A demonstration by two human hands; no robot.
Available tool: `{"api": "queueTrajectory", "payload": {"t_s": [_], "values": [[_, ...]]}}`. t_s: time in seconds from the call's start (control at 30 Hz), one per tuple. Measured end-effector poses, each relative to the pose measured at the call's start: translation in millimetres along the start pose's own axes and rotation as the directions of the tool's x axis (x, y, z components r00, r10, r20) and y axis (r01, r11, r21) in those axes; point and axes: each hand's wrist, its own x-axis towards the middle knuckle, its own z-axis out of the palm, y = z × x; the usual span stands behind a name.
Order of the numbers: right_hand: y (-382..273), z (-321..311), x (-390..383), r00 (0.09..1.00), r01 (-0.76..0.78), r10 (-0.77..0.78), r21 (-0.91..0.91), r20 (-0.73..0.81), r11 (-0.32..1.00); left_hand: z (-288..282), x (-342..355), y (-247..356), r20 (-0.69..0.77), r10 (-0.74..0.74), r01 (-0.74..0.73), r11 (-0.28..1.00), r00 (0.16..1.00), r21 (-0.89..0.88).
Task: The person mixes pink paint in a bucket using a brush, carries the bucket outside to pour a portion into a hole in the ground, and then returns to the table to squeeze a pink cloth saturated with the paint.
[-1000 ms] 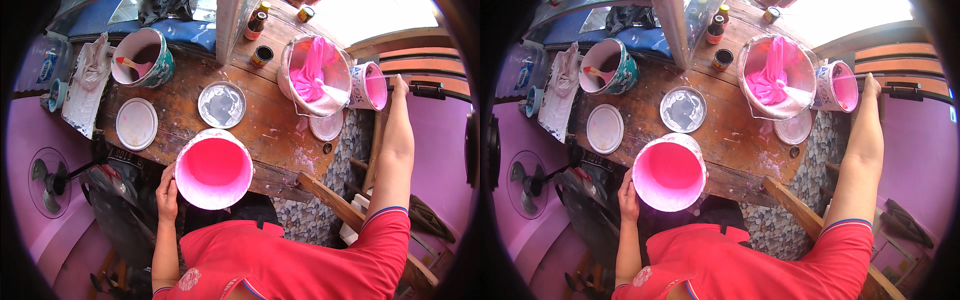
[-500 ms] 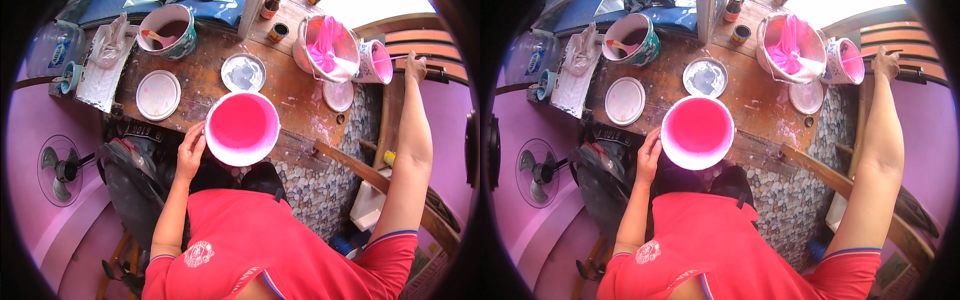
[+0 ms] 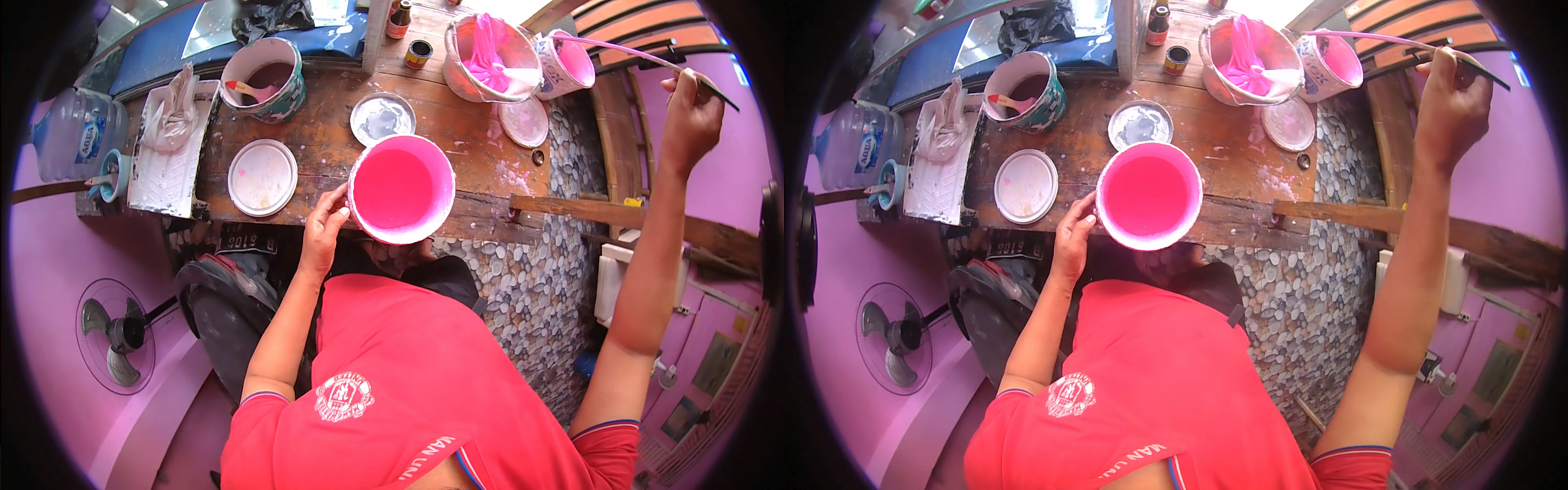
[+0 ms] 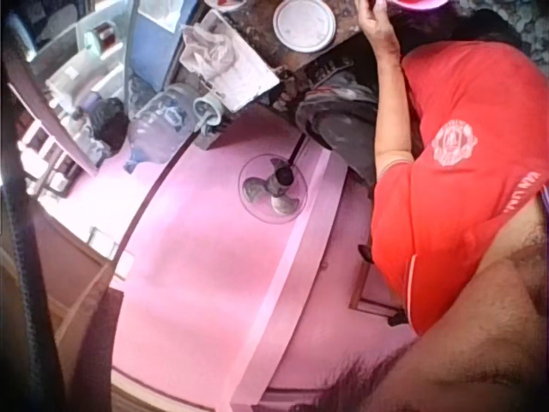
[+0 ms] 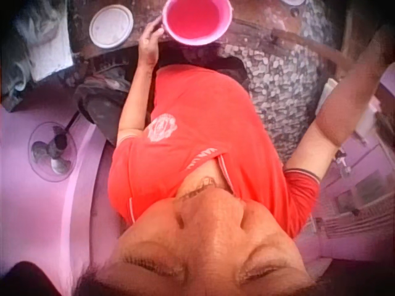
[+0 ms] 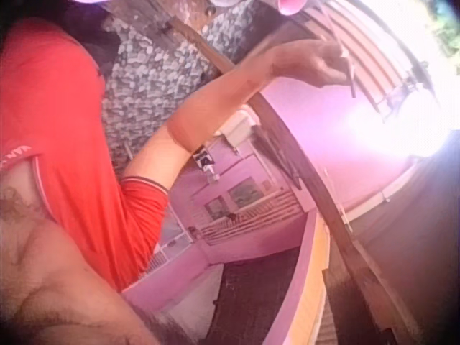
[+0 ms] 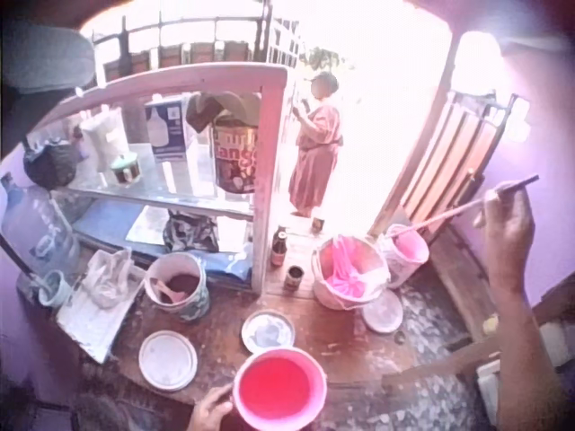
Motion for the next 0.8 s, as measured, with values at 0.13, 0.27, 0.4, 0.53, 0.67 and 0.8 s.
{"api": "queueTrajectory", "payload": {"t_s": [0.13, 0.27, 0.4, 0.53, 0.67, 0.8], "values": [[-109, -48, -88, 0.977, -0.199, 0.109, 0.61, 0.182, 0.767, -10, -6, 2, -0.04, -0.046, 0.045, 0.999, 0.998, -0.02], [-115, -88, -179, 0.92, -0.316, -0.022, 0.776, 0.391, 0.546, 8, 2, 9, -0.005, -0.002, 0.002, 1.0, 1.0, 0.0], [-111, -64, -246, 0.822, -0.389, -0.06, 0.635, 0.566, 0.667, 22, 5, 12, 0.033, 0.063, -0.065, 0.996, 0.997, 0.055], [-101, -37, -272, 0.861, -0.298, -0.077, 0.622, 0.502, 0.724, 38, 6, 17, 0.066, 0.121, -0.131, 0.974, 0.99, 0.184], [-102, -41, -282, 0.829, -0.313, -0.152, 0.673, 0.538, 0.67, 58, 6, 23, 0.147, 0.189, -0.227, 0.921, 0.971, 0.318], [-86, -63, -282, 0.785, -0.355, -0.195, 0.686, 0.588, 0.635, 71, 5, 28, 0.192, 0.213, -0.275, 0.87, 0.958, 0.41]]}}
